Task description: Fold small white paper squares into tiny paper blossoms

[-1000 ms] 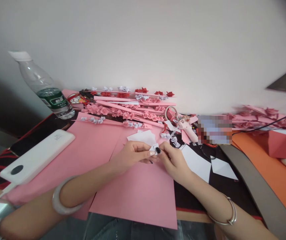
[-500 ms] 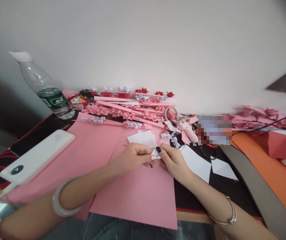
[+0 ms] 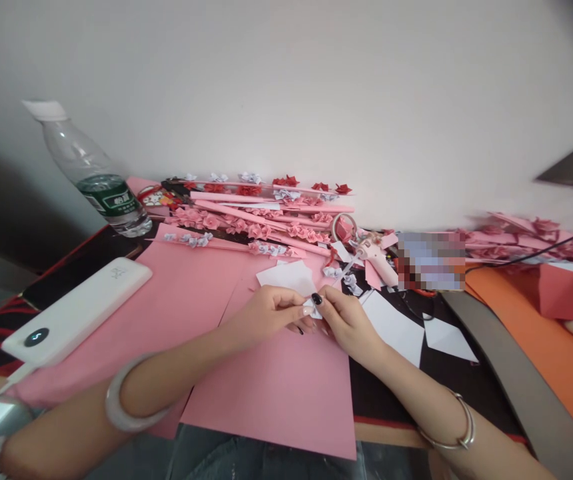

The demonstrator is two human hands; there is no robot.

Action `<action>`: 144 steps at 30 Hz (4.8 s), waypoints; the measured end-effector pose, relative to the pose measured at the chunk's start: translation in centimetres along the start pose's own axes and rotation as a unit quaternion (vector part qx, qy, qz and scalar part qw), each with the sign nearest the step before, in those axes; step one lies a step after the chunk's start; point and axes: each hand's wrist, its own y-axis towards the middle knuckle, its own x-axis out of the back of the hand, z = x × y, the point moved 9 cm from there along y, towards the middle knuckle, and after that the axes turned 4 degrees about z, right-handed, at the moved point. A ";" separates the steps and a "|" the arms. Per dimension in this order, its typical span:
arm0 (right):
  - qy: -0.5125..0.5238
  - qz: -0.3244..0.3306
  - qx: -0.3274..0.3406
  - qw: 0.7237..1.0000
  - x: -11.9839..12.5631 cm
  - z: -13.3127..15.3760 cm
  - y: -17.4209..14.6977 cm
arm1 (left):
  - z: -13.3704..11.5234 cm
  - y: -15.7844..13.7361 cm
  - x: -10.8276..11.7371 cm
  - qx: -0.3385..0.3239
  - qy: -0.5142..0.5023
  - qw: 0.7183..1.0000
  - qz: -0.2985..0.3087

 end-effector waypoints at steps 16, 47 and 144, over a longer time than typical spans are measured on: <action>-0.072 0.000 0.017 0.997 -0.1 0.3 0.1 | -0.1 0.1 -0.1 -0.013 -0.007 1.000 0.016; -0.084 -0.033 0.037 0.995 0.4 1.2 -0.5 | -0.9 0.1 0.3 -0.042 -0.021 0.999 0.001; 0.109 0.050 0.065 0.991 -0.7 1.9 -0.8 | 0.2 0.2 1.5 0.015 0.015 0.999 -0.038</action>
